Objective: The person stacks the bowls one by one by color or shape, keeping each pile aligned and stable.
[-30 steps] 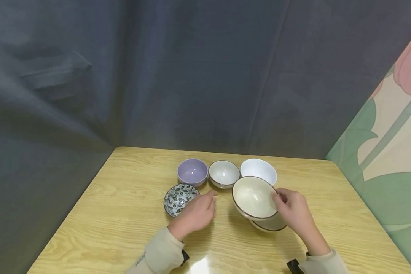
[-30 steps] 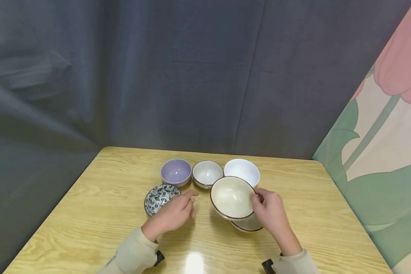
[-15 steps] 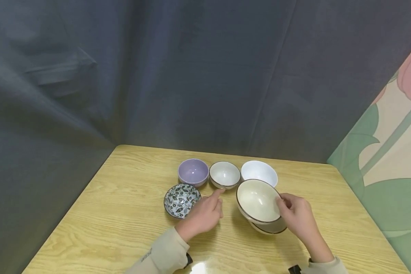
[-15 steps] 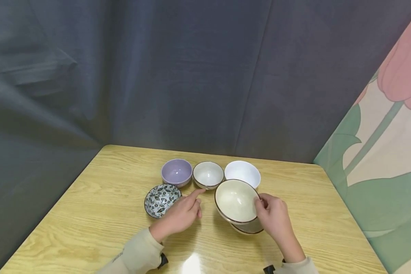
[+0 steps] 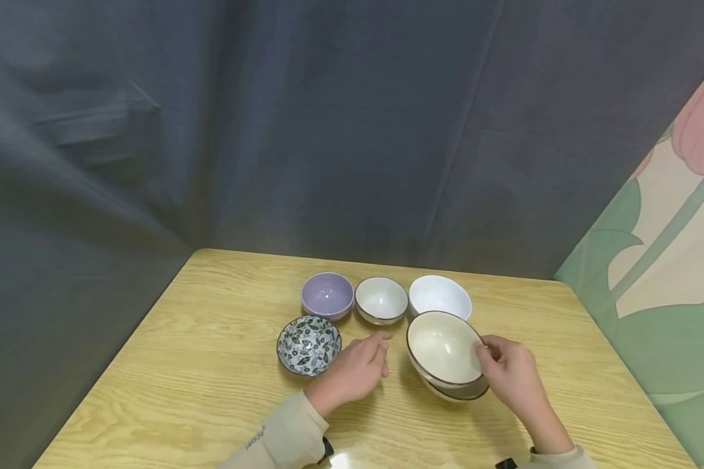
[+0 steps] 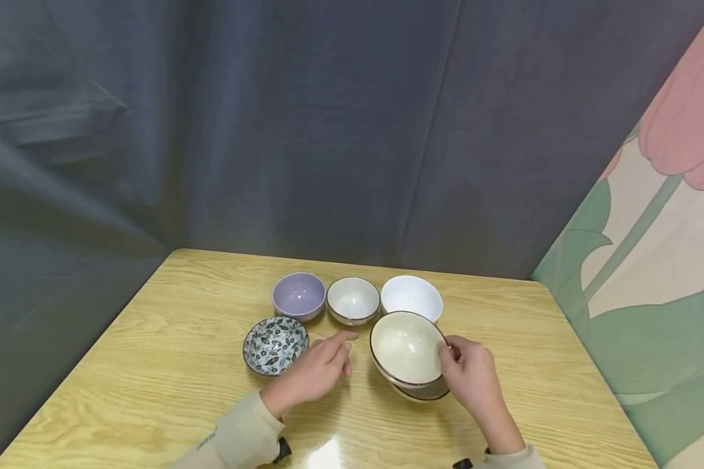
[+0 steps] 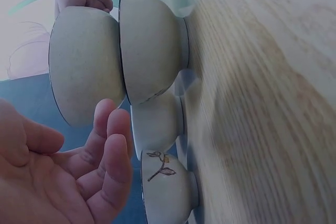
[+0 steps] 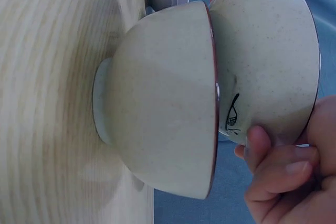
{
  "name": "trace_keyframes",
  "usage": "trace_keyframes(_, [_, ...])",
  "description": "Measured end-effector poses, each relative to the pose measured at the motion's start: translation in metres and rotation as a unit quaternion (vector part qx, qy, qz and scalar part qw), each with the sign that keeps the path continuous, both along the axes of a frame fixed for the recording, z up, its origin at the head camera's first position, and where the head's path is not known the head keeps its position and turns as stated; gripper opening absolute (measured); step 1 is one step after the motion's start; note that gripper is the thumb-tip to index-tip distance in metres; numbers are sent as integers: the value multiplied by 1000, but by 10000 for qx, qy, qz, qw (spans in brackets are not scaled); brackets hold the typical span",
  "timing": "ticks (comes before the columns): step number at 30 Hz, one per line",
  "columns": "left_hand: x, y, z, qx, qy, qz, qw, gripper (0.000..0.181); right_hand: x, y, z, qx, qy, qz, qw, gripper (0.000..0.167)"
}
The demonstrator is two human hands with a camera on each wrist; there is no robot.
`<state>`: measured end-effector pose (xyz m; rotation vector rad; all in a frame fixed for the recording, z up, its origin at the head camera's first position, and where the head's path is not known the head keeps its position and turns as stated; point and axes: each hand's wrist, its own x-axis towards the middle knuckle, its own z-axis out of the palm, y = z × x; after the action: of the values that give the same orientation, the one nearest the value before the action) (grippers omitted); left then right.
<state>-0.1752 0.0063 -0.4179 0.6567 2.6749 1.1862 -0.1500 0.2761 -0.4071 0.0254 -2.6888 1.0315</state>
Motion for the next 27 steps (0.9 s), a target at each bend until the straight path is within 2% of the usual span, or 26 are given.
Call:
trace_keyframes(18, [2,1,-1,37,-16,-59,10000,40,-2,-6,-6,-13,62,84,9999,25])
trace_keyframes(27, [2,1,1,123,-163,-76,9998,43,-4,-9,-8,-8,73,116,9999,26])
